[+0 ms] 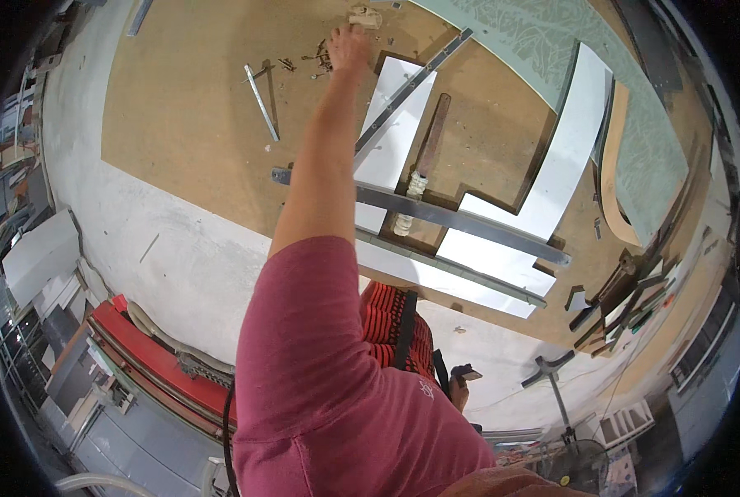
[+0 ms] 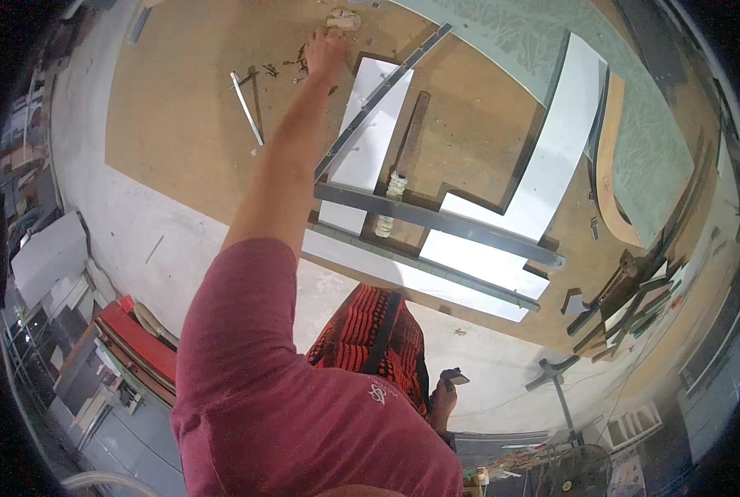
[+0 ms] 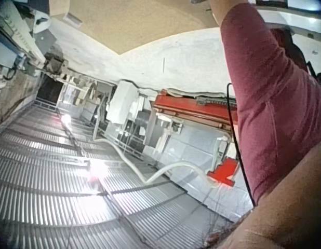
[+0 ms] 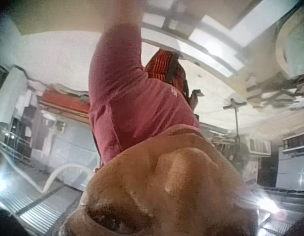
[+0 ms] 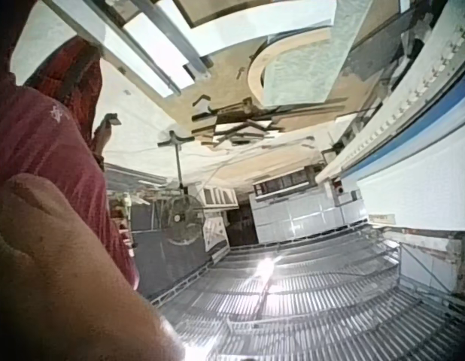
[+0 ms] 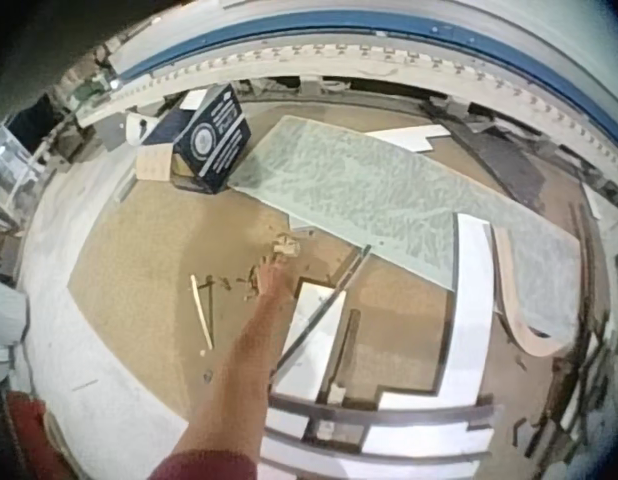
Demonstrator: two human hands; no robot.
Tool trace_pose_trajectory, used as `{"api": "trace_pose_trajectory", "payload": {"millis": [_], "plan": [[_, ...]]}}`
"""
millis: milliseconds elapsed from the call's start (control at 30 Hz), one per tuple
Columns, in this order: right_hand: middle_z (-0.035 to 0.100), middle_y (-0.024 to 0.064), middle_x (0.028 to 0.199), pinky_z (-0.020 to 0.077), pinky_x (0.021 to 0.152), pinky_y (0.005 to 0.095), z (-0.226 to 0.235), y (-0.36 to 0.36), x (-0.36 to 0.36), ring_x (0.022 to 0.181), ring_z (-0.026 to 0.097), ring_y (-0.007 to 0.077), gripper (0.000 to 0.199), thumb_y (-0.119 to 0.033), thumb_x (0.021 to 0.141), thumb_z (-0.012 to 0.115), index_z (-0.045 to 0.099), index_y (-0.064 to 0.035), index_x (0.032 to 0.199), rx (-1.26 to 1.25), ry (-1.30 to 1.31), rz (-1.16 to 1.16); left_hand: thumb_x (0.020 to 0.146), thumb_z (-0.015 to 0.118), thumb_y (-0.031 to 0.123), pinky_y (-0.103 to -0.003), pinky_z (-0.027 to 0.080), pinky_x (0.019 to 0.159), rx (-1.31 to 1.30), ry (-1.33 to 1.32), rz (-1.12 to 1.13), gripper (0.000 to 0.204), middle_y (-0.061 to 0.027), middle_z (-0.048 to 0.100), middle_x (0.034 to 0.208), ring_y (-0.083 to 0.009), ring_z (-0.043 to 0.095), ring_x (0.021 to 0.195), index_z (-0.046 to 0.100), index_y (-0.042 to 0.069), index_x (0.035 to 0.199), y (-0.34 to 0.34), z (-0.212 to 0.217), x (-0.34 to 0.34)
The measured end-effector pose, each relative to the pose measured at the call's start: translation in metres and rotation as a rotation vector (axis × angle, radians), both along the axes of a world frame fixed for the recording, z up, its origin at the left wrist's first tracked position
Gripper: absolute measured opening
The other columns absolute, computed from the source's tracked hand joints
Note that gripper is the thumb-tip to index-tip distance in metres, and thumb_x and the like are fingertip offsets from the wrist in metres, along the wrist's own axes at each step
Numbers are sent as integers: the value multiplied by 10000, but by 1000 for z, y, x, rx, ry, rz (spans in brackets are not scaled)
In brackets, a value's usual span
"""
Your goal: Fitting and hammering a curved metal strip onto a white wooden furniture component on a workshop table.
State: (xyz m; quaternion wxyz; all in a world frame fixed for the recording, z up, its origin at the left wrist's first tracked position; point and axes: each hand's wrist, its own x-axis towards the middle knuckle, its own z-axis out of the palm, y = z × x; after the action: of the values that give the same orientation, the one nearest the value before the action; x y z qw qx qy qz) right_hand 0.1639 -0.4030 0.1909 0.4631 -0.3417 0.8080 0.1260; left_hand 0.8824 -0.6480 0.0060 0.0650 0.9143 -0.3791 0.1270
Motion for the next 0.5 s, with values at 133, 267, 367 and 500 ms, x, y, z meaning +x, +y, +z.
{"api": "trace_pose_trajectory", "payload": {"millis": [133, 267, 367, 500], "plan": [[600, 83, 690, 419, 538, 329, -1, 4, 2, 581, 551, 183, 387, -325, 773, 591, 615, 13, 959, 52, 30, 102, 838, 537, 171, -427, 492, 686, -264, 410, 123, 153, -112, 641, 878, -300, 611, 816, 609, 111, 959, 29, 10, 13], [646, 139, 798, 453, 645, 381, -41, 50, -49, 720, 613, 263, 419, -364, 774, 581, 628, 9, 959, 90, 140, 209, 840, 556, 120, -328, 469, 531, -766, 684, 300, 117, -103, 629, 738, -222, 602, 614, 587, 30, 907, 55, 28, 5], [647, 150, 824, 451, 672, 393, -50, 52, -58, 755, 614, 277, 422, -366, 773, 578, 629, 9, 959, 100, 127, 254, 836, 574, 136, -281, 435, 472, -1088, 1045, 504, 151, -81, 603, 699, -159, 573, 572, 582, -4, 891, 76, 24, 12], [649, 165, 858, 449, 708, 408, -55, 48, -60, 802, 616, 297, 427, -370, 771, 574, 631, 9, 959, 108, 121, 305, 806, 590, 181, -312, 450, 491, -1141, 1195, 629, 199, -90, 603, 628, -177, 588, 570, 621, -13, 840, 84, 8, 12]]}}
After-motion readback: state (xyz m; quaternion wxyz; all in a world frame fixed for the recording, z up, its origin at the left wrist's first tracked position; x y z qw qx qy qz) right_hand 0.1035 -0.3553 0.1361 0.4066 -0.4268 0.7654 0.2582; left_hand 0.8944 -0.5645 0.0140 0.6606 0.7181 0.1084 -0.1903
